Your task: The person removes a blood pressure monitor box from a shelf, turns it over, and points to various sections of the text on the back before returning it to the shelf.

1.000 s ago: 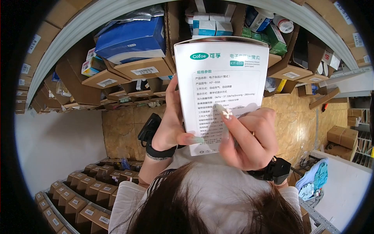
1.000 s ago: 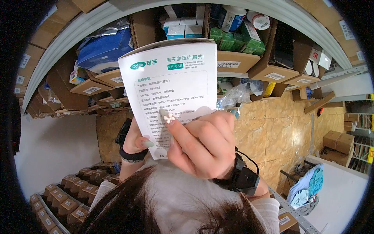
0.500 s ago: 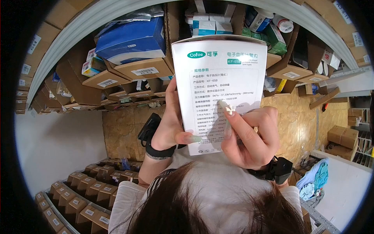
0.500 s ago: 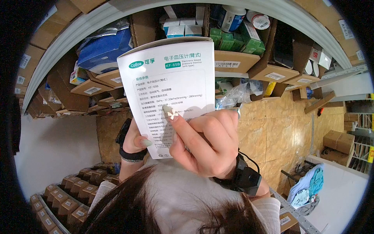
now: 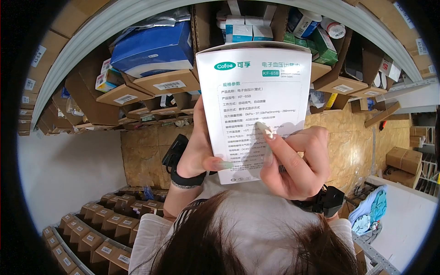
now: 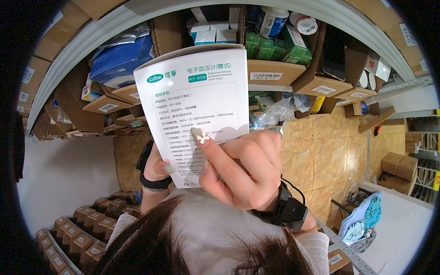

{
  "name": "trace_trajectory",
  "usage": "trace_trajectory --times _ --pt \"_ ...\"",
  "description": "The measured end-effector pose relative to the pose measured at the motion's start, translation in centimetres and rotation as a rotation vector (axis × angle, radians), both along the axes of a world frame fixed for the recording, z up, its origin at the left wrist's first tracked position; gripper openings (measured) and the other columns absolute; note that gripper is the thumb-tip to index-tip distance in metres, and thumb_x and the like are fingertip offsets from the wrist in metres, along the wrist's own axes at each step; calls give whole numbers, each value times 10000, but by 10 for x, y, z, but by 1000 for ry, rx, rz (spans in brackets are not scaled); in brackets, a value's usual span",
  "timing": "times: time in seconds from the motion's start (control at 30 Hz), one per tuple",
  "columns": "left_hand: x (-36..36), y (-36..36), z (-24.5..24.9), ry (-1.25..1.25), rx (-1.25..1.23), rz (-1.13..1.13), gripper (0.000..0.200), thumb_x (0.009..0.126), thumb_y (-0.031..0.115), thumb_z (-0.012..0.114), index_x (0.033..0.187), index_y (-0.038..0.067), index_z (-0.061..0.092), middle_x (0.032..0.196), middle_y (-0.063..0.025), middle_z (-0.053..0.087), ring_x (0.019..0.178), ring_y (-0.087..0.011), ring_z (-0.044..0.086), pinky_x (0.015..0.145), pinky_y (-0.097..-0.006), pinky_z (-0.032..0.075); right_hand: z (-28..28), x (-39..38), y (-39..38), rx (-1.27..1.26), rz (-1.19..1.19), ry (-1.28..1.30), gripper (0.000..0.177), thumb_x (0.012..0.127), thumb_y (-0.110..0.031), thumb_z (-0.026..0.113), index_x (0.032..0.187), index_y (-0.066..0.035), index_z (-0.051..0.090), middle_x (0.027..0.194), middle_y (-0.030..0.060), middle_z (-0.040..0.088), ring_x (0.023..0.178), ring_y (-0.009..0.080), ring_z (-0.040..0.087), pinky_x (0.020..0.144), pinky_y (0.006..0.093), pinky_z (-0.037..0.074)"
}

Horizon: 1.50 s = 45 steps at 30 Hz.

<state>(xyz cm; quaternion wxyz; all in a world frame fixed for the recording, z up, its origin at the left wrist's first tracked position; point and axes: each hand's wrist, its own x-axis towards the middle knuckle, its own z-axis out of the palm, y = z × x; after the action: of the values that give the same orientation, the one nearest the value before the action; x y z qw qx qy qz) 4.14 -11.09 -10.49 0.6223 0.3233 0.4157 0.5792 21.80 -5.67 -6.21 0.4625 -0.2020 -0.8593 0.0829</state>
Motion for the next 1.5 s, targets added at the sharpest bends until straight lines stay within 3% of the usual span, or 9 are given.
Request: trace_trajectory --times 0.1,0.93,1.33,1.43,1.5 --pt "0 -1 -2 -10 1 -1 1394 460 601 813 1405 46 -49 1416 -183 193 1317 -323 252 1055 -453 269 -1 0 -1 -26 -47 -5 339 595 -53 669 933 -23 666 701 -9 526 592 155 463 570 272 318" --pt "-2 -2 -14 -42 69 -26 1340 514 539 810 1412 78 -71 1419 -188 182 1318 -334 249 1055 -460 271 2 7 -7 -118 -82 5 350 598 -9 640 947 -1 660 706 10 530 608 163 480 576 278 349" --pt "-8 -3 -26 -32 61 -69 1360 513 565 805 1408 52 -81 1424 -178 157 1333 -311 194 1072 -442 205 4 10 -7 -82 -195 -46 330 612 -35 641 940 -24 663 735 31 518 702 199 447 600 287 375" --pt "-4 -2 -14 -58 40 -52 1375 494 556 821 1410 58 -75 1424 -177 163 1331 -308 199 1071 -440 206 1 10 -7 -4 -235 -73 282 667 -123 629 941 -69 672 762 18 518 721 192 446 635 306 370" --pt "-2 -1 -9 -67 24 -24 1384 476 528 843 1415 77 -69 1425 -168 173 1328 -304 208 1071 -441 210 -7 5 -8 228 -152 2 291 720 -254 604 970 -126 679 801 -2 511 736 180 450 682 329 357"
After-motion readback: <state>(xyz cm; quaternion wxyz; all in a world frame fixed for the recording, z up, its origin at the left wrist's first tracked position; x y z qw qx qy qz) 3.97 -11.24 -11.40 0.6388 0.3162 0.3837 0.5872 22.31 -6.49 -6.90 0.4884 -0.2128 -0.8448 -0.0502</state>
